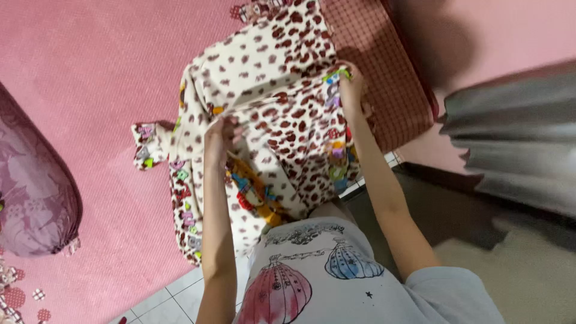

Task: Folding a leopard-print blanket with a bear illustration on a bed.

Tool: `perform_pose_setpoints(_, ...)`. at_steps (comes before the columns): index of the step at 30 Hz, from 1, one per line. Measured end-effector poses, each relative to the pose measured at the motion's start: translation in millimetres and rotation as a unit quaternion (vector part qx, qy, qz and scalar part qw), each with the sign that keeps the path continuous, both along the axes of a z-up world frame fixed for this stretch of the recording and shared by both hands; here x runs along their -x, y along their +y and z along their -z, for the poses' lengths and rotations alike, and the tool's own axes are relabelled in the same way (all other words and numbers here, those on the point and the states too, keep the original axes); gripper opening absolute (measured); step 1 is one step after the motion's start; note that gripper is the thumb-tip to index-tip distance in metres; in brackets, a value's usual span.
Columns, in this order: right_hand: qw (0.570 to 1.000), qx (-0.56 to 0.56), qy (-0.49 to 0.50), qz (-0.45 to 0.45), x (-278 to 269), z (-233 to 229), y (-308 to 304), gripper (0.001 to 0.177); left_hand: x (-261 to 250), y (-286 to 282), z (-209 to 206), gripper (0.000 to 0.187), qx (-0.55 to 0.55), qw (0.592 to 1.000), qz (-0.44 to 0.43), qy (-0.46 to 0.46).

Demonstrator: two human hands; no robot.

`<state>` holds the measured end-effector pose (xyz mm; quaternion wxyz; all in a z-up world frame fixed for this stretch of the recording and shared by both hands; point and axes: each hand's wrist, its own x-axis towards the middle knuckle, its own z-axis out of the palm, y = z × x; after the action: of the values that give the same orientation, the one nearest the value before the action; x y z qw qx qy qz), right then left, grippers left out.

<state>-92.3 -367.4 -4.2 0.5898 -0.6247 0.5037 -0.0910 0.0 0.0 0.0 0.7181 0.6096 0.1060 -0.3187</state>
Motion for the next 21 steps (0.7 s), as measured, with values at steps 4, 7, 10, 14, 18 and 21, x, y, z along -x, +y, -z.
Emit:
perform_pose_setpoints(4,0.964,0.068,-0.250,-0.054,-15,183,-60,0.032,-29,-36,25,0.044,-0.087,0.994,0.068,0.023)
perform_pose_setpoints(7,0.972,0.084,-0.204,-0.078,-20,201,-66,0.028,-53,-78,51,0.039,-0.127,0.989,0.069,-0.021)
perform_pose_setpoints(10,0.981,0.066,-0.149,-0.103,-28,206,-76,0.020,-87,-130,92,0.038,-0.075,0.989,0.091,-0.089)
perform_pose_setpoints(14,0.979,-0.015,0.009,-0.203,-35,207,-89,0.047,-125,-206,155,0.027,-0.101,0.982,0.096,-0.128)
perform_pose_setpoints(18,0.963,-0.081,0.084,-0.244,-45,204,-94,0.069,-164,-279,195,0.023,-0.093,0.966,0.121,-0.209)
perform_pose_setpoints(21,0.963,-0.073,0.080,-0.247,-47,194,-89,0.069,-181,-328,173,0.030,-0.174,0.938,0.128,-0.270)
